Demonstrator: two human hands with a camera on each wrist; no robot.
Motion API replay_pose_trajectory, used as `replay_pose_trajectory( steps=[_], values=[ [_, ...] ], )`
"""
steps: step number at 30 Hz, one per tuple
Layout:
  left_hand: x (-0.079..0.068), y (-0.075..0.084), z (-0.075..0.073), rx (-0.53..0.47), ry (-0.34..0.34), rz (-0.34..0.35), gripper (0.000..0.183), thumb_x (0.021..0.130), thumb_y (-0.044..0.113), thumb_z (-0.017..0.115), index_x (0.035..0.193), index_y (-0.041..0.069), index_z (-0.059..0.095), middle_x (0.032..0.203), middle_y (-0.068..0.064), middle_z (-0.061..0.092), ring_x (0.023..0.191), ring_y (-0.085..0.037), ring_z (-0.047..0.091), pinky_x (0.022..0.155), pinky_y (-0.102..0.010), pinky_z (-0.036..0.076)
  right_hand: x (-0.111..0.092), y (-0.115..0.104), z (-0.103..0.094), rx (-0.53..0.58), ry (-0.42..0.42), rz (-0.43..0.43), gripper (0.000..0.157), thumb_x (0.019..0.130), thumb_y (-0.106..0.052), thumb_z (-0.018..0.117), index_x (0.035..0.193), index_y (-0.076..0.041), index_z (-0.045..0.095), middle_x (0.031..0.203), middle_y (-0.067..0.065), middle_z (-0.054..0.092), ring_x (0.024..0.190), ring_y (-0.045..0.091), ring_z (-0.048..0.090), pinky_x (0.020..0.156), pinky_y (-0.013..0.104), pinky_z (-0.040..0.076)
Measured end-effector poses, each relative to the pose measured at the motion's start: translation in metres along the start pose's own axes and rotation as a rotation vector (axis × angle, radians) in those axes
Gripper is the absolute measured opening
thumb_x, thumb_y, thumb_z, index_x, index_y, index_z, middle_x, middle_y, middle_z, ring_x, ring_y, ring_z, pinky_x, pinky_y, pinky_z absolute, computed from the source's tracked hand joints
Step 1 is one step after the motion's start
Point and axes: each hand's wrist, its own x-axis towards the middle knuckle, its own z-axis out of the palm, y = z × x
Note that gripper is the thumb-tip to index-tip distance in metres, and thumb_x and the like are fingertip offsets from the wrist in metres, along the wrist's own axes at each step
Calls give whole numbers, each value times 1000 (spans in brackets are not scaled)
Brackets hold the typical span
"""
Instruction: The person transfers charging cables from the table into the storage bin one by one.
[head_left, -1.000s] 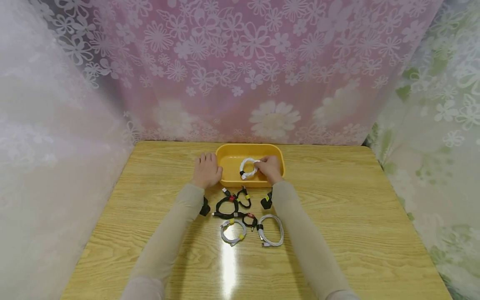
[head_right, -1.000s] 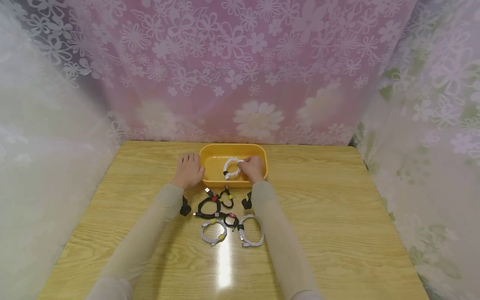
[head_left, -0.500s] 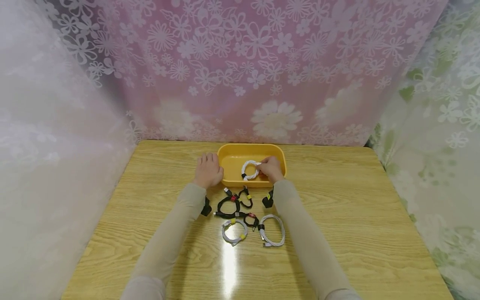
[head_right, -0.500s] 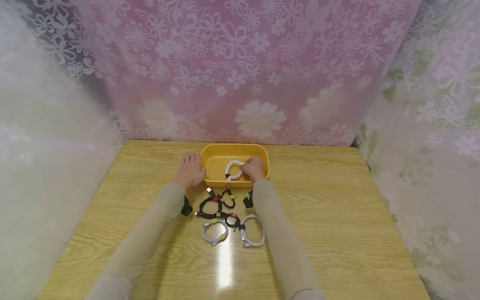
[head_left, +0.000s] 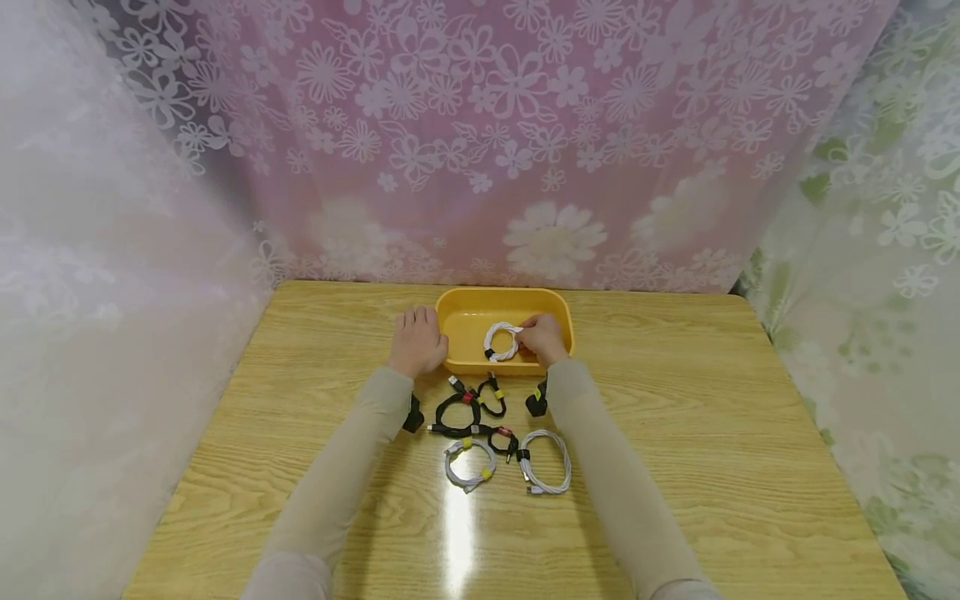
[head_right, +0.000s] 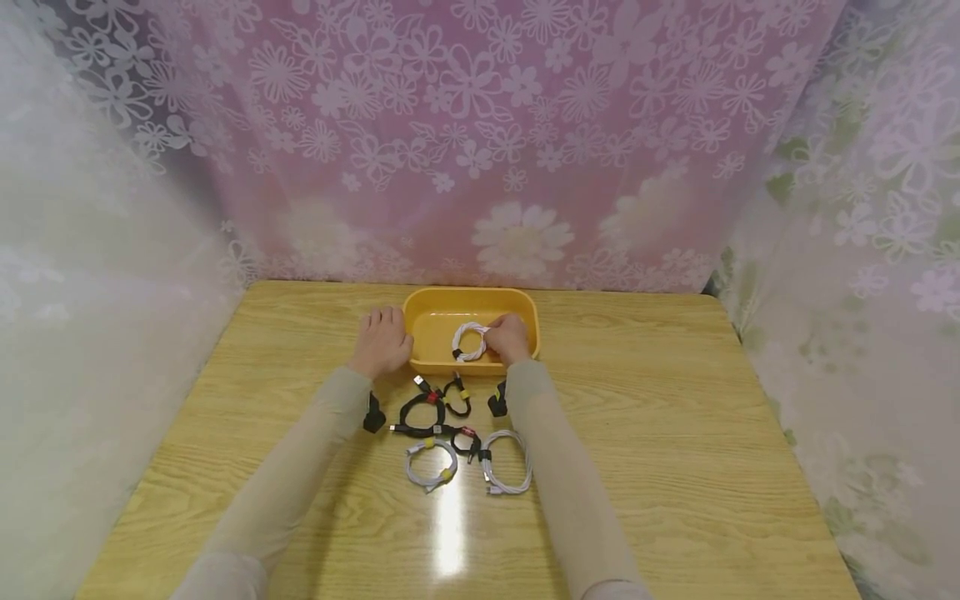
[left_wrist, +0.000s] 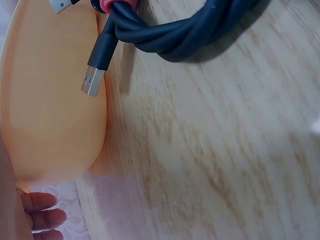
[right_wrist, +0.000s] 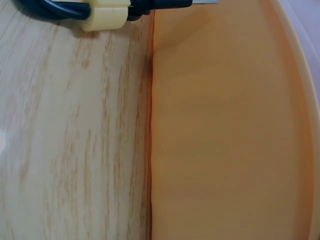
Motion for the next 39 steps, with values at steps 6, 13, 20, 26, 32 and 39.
replay_pose_trajectory(
  steps=[6, 13, 20, 26, 32, 39],
  values=[
    [0, 0, 0, 5, -1, -4, 19, 99, 23, 41, 98, 4, 43, 97, -15, 42, 92, -34, 36, 83, -43, 28, -1, 1, 0, 26, -12, 1, 21, 86, 7, 60, 107, 4, 64, 100, 18, 60, 70, 25, 60, 60, 32, 52],
    [1, 0, 1, 6, -5, -2, 21, 99, 24, 41, 100, 3, 44, 98, -15, 42, 92, -34, 36, 83, -44, 28, -3, 0, -1, 39, 12, -32, 33, 86, 3, 62, 118, 5, 60, 95, 17, 59, 70, 26, 58, 64, 35, 51],
    [1, 1, -1, 8, -20, -3, 23, 100, 25, 41, 102, 2, 44, 99, -16, 43, 94, -34, 37, 85, -44, 29, -9, -5, -3, 20, 71, -79, 42, 91, -10, 62, 131, -1, 54, 105, 16, 58, 74, 27, 56, 69, 41, 51],
    [1, 3, -3, 10, -24, -13, 25, 100, 25, 42, 105, 0, 45, 101, -18, 45, 97, -36, 39, 87, -46, 30, -16, -12, -5, 57, 78, -137, 39, 96, -18, 59, 130, 0, 55, 111, 17, 59, 92, 41, 59, 82, 50, 52],
    [2, 2, -3, 1, -36, -14, 27, 101, 26, 41, 107, 0, 45, 104, -18, 44, 100, -37, 38, 89, -47, 29, -26, -17, -8, 116, 82, -161, 39, 97, -18, 58, 130, 3, 55, 114, 19, 59, 104, 43, 60, 88, 53, 51],
    [3, 1, -1, 7, -27, 1, 26, 101, 25, 41, 106, 0, 45, 103, -19, 44, 100, -37, 39, 89, -47, 30, -36, -17, -14, 154, 69, -195, 34, 98, -18, 57, 126, 2, 55, 118, 18, 57, 107, 44, 60, 90, 55, 49]
  ],
)
